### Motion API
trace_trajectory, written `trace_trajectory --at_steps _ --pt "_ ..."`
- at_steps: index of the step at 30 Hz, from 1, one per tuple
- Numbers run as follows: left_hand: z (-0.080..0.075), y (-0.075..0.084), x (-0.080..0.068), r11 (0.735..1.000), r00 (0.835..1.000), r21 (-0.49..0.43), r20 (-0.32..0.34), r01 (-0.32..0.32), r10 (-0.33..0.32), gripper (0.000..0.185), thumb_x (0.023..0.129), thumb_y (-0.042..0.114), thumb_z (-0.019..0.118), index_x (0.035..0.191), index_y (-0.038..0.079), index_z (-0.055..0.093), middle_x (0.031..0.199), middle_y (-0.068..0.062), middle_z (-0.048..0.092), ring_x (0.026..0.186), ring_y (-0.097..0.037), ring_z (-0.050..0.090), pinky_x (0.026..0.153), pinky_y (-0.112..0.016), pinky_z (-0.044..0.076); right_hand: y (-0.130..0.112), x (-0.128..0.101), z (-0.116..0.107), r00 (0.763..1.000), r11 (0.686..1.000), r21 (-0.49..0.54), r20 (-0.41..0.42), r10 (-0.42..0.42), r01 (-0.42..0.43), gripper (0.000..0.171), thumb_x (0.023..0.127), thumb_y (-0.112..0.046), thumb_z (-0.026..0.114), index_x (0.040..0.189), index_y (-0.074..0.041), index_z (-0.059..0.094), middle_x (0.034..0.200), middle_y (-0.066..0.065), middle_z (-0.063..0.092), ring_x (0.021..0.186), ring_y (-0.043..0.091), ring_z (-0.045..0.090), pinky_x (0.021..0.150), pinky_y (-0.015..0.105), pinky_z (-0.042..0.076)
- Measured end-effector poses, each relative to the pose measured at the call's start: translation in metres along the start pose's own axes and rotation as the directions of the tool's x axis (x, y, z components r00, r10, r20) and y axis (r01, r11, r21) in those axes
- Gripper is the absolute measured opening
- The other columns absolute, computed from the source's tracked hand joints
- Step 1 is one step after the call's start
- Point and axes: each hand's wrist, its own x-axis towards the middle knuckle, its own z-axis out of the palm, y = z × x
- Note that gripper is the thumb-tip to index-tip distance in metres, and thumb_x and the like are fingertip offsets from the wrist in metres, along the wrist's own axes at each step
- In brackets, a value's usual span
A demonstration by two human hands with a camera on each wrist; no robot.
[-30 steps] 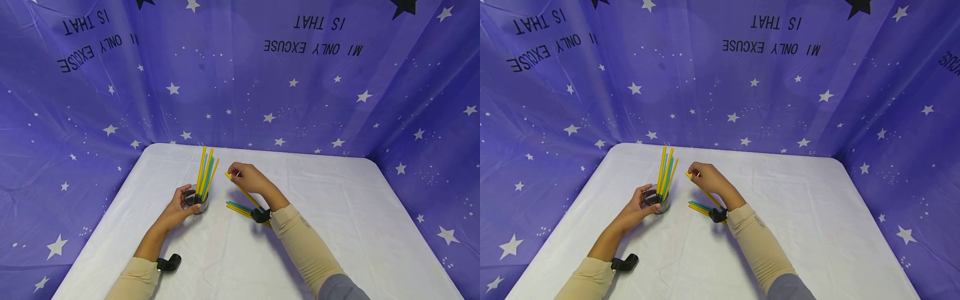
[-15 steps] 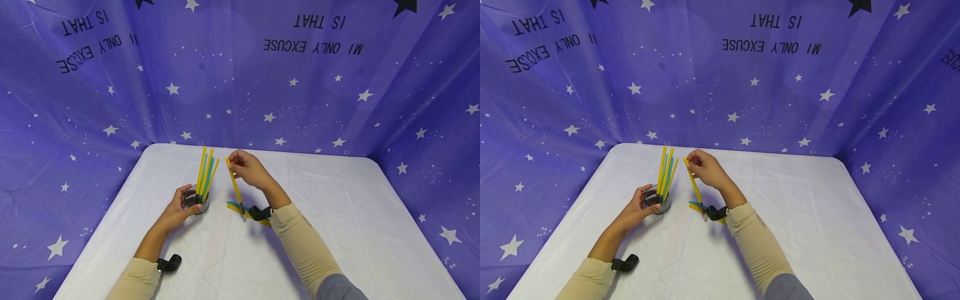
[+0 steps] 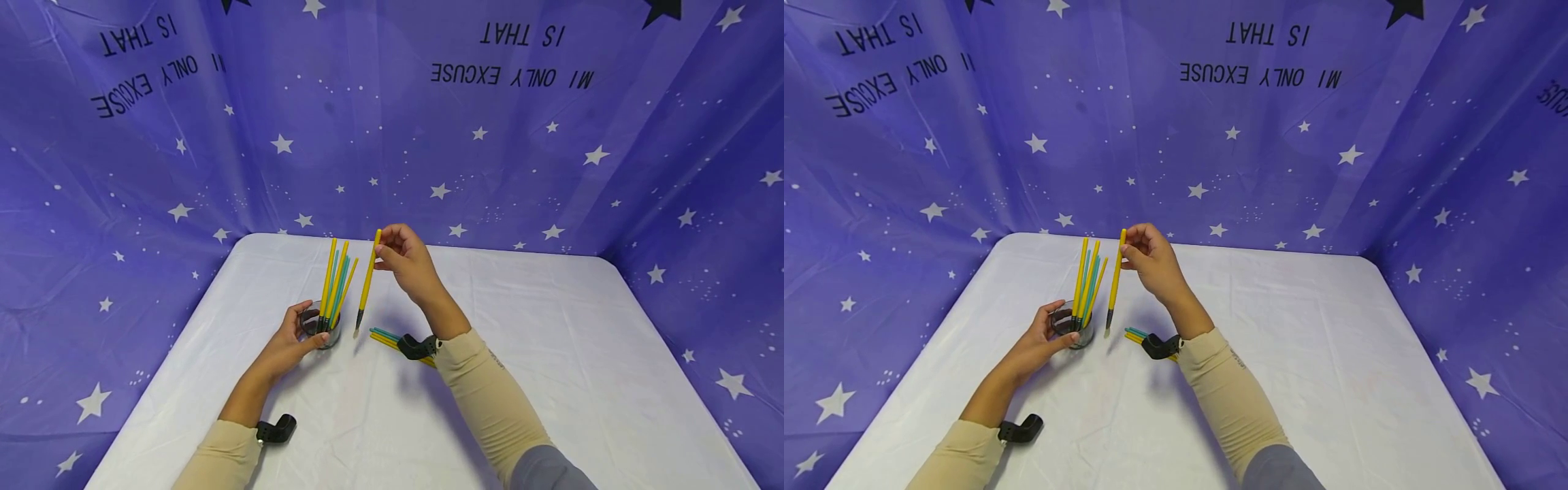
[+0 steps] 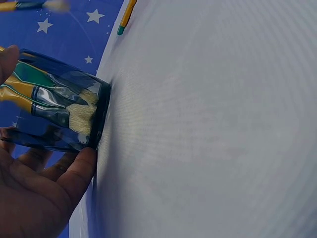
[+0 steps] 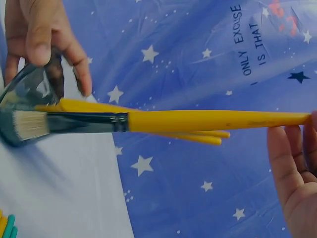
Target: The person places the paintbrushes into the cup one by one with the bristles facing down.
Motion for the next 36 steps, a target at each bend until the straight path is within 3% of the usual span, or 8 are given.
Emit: trace_trajectory --at_steps 7,13,20,31,36 --pt "0.0 0.0 0.0 1.0 1.0 0.006 0.003 0.004 -0.004 0.086 0.091 0.018 0.074 0.153 0.006 0.015 0.151 -0.022 0.038 0.142 -0.041 0.032 0.115 -0.054 0.02 -0.006 0.002 0.01 0.993 0.99 0.131 -0.111 -0.038 0.053 0.018 0.096 0.006 0.057 0.11 -0.003 0.051 0.1 0.008 0.057 0.089 0.019 0.063 0.078 0.039 0.057" --pt "0.0 0.002 0.0 1.0 1.0 0.018 0.001 0.026 -0.026 0.085 0.091 0.019 0.074 0.153 0.008 0.016 0.151 -0.021 0.038 0.142 -0.041 0.031 0.115 -0.055 0.018 0.0 0.001 0.019 0.985 0.984 0.165 -0.168 -0.036 0.064 0.018 0.096 0.008 0.055 0.11 -0.003 0.051 0.1 0.007 0.056 0.09 0.016 0.063 0.08 0.042 0.057" --pt "0.0 0.003 0.001 1.0 1.0 0.015 -0.002 0.022 -0.022 0.085 0.091 0.018 0.074 0.153 0.007 0.016 0.151 -0.022 0.038 0.141 -0.042 0.032 0.115 -0.056 0.017 0.022 -0.008 0.032 0.986 0.99 0.138 -0.156 0.057 -0.036 0.017 0.096 0.008 0.057 0.11 0.0 0.05 0.099 0.007 0.055 0.087 0.016 0.062 0.075 0.032 0.058" --pt "0.001 0.003 0.001 0.999 0.999 0.017 -0.015 0.044 -0.044 0.083 0.091 0.017 0.073 0.152 0.01 0.017 0.151 -0.022 0.038 0.141 -0.041 0.033 0.115 -0.055 0.018 0.04 -0.016 0.04 0.982 0.984 0.103 -0.112 0.153 -0.142 0.016 0.096 0.005 0.057 0.109 -0.001 0.05 0.096 0.01 0.055 0.086 0.016 0.063 0.076 0.033 0.058" --pt "0.0 0.002 0.001 0.999 0.999 0.014 -0.013 0.036 -0.036 0.083 0.092 0.016 0.073 0.153 0.01 0.017 0.15 -0.022 0.039 0.141 -0.041 0.033 0.115 -0.055 0.018 0.048 -0.019 0.038 0.979 0.982 0.041 -0.075 0.188 -0.185 0.014 0.096 0.004 0.058 0.107 0.001 0.051 0.094 0.008 0.055 0.086 0.02 0.062 0.075 0.033 0.058"
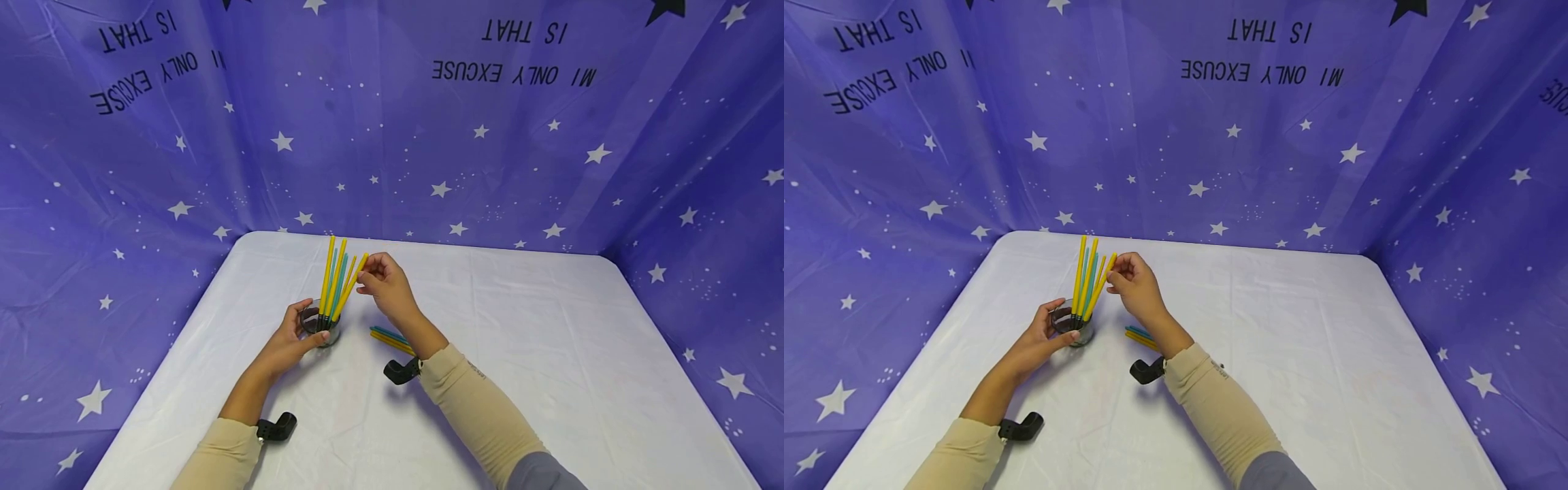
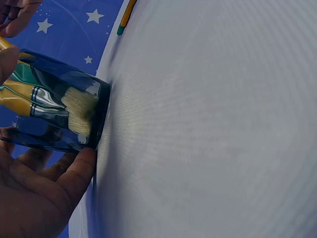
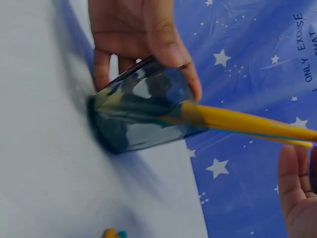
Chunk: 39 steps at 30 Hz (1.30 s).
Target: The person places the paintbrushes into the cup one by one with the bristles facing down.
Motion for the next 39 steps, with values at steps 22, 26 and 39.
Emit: trace_trajectory --at_steps 22,26,39 --pt "-0.002 -0.001 0.0 1.0 1.0 0.011 0.018 0.006 -0.006 0.086 0.091 0.019 0.073 0.154 0.009 0.015 0.152 -0.022 0.037 0.143 -0.042 0.029 0.115 -0.057 0.019 0.058 -0.013 -0.038 0.944 0.8 -0.598 0.239 0.228 -0.042 0.017 0.096 -0.009 0.063 0.111 -0.002 0.065 0.094 0.0 0.063 0.085 0.013 0.061 0.079 0.029 0.05" --pt "-0.002 -0.001 0.0 1.0 1.0 0.006 0.024 0.0 0.0 0.086 0.092 0.019 0.073 0.154 0.009 0.015 0.152 -0.022 0.036 0.143 -0.041 0.029 0.115 -0.056 0.019 0.058 -0.014 -0.045 0.938 0.724 -0.69 0.251 0.238 0.001 0.014 0.095 -0.009 0.063 0.109 -0.006 0.066 0.092 -0.002 0.063 0.087 0.013 0.059 0.082 0.032 0.048" --pt "-0.002 -0.001 -0.001 1.0 1.0 0.004 0.021 0.01 -0.01 0.086 0.092 0.019 0.073 0.155 0.01 0.015 0.152 -0.022 0.036 0.143 -0.04 0.03 0.115 -0.054 0.021 0.048 -0.021 -0.05 0.88 0.51 -0.85 0.336 0.336 0.13 0.018 0.09 -0.003 0.065 0.105 -0.01 0.072 0.089 0.0 0.064 0.083 0.015 0.056 0.08 0.033 0.047"
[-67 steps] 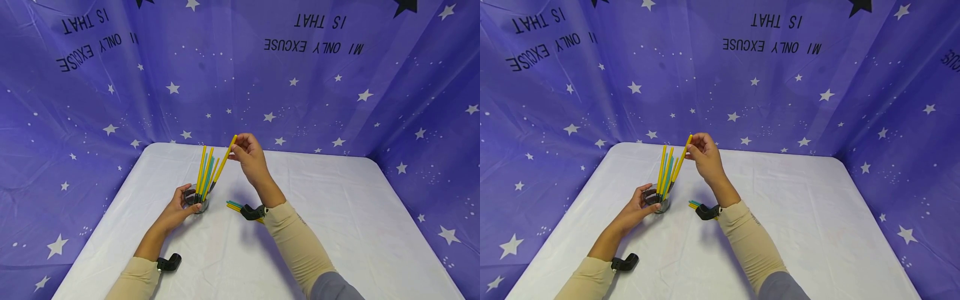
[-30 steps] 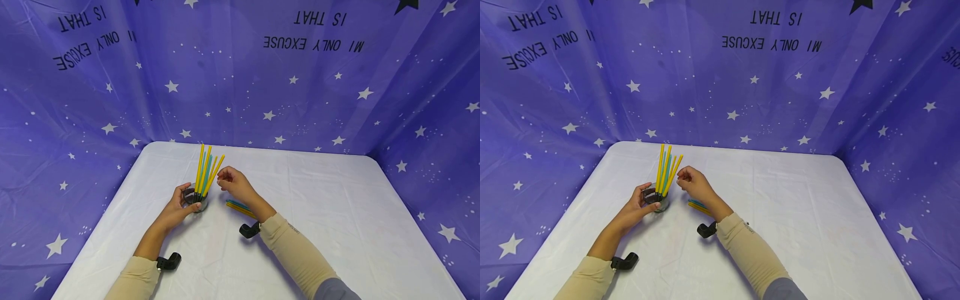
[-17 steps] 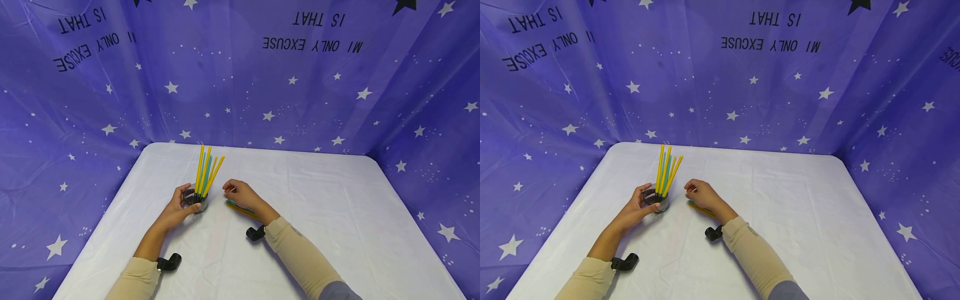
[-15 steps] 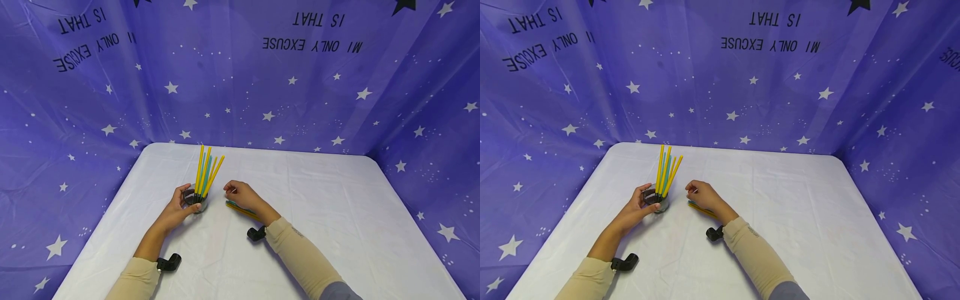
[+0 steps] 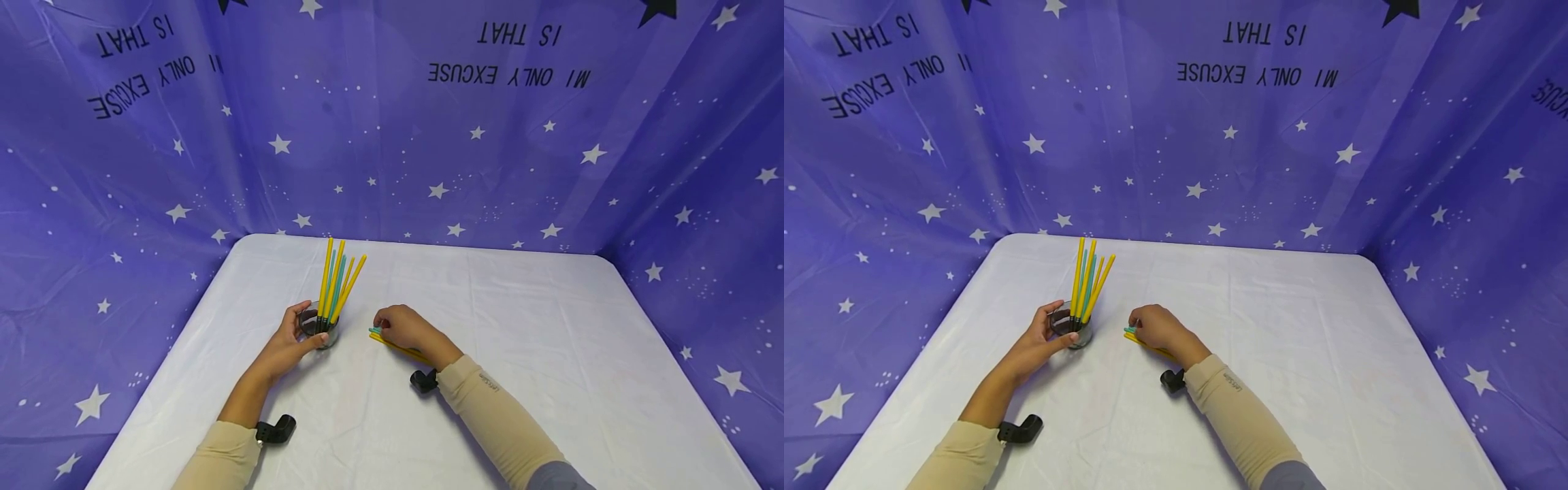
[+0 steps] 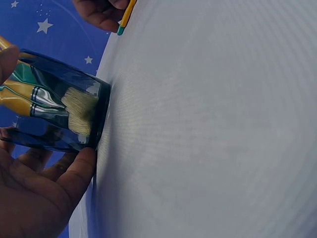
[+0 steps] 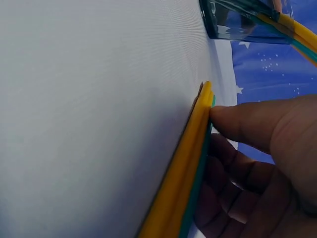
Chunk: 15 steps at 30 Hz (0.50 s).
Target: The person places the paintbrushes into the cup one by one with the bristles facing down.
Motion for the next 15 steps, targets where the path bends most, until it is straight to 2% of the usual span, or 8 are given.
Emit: trace_trajectory --at_steps 8,15 --pt "0.0004 -0.0008 -0.001 1.0 1.0 -0.004 0.005 0.003 -0.003 0.086 0.092 0.021 0.073 0.154 0.011 0.014 0.153 -0.021 0.035 0.144 -0.04 0.029 0.114 -0.054 0.022 -0.0041 0.0007 0.0005 0.999 0.997 -0.065 0.019 0.035 -0.033 0.016 0.091 -0.005 0.065 0.103 -0.012 0.073 0.085 -0.005 0.061 0.081 0.014 0.055 0.078 0.032 0.045" --pt "0.0001 -0.0016 0.0003 1.0 1.0 -0.005 0.004 0.001 -0.001 0.086 0.092 0.022 0.073 0.154 0.012 0.015 0.153 -0.022 0.035 0.143 -0.04 0.029 0.114 -0.055 0.021 -0.0065 0.0016 0.0 1.0 0.996 -0.094 0.016 0.007 -0.005 0.015 0.09 0.0 0.062 0.098 -0.011 0.069 0.082 -0.003 0.059 0.08 0.016 0.054 0.077 0.033 0.045"
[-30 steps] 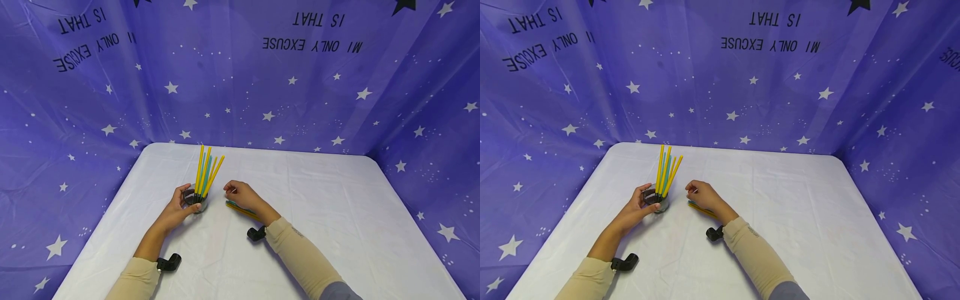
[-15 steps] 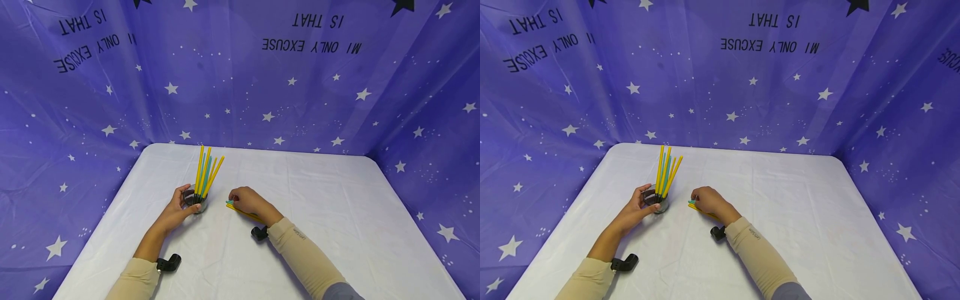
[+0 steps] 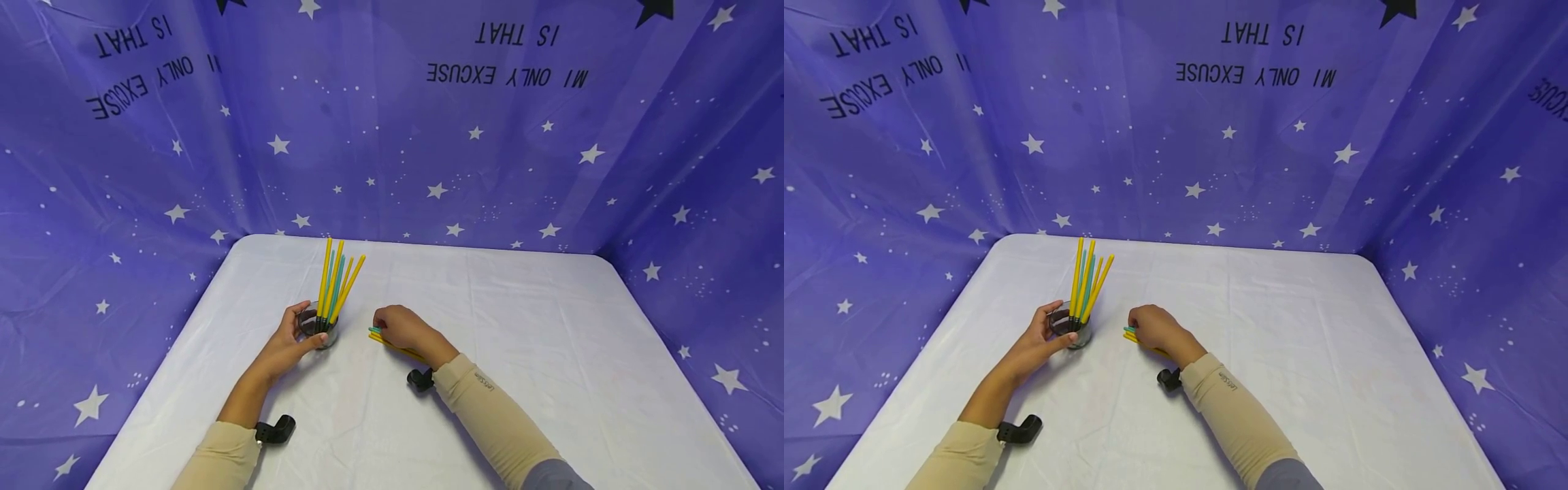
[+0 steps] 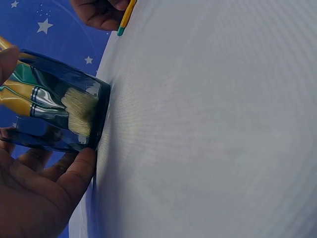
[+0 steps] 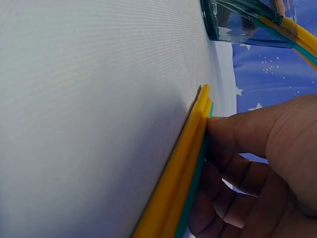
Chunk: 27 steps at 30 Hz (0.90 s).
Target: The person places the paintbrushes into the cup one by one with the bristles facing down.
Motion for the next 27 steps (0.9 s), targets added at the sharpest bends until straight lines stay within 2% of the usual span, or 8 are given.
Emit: trace_trajectory --at_steps 6,15,27 --pt "0.0003 0.0002 -0.0005 1.0 1.0 0.007 0.0 0.003 -0.003 0.086 0.092 0.022 0.073 0.154 0.012 0.015 0.153 -0.023 0.035 0.144 -0.04 0.028 0.115 -0.055 0.021 -0.0014 0.0003 0.0004 1.0 1.0 -0.008 -0.002 -0.009 0.009 0.015 0.089 0.002 0.061 0.095 -0.011 0.067 0.081 -0.003 0.059 0.078 0.015 0.054 0.075 0.033 0.046" --pt "0.0 0.0015 -0.0006 1.0 1.0 0.009 -0.001 -0.005 0.005 0.085 0.092 0.021 0.073 0.154 0.011 0.015 0.153 -0.024 0.035 0.144 -0.041 0.028 0.114 -0.055 0.021 -0.004 0.0009 -0.0021 1.0 1.0 -0.009 0.007 0.014 -0.013 0.016 0.09 0.002 0.06 0.098 -0.009 0.068 0.088 0.0 0.064 0.084 0.016 0.056 0.082 0.035 0.047" --pt "-0.0003 0.0034 -0.0009 1.0 1.0 -0.009 0.003 0.011 -0.011 0.086 0.092 0.022 0.073 0.154 0.012 0.014 0.153 -0.022 0.035 0.144 -0.04 0.027 0.115 -0.055 0.02 -0.0046 0.0001 -0.0026 1.0 1.0 0.001 0.012 0.015 -0.015 0.014 0.09 0.002 0.061 0.094 -0.01 0.065 0.081 -0.002 0.059 0.078 0.016 0.054 0.075 0.032 0.046"
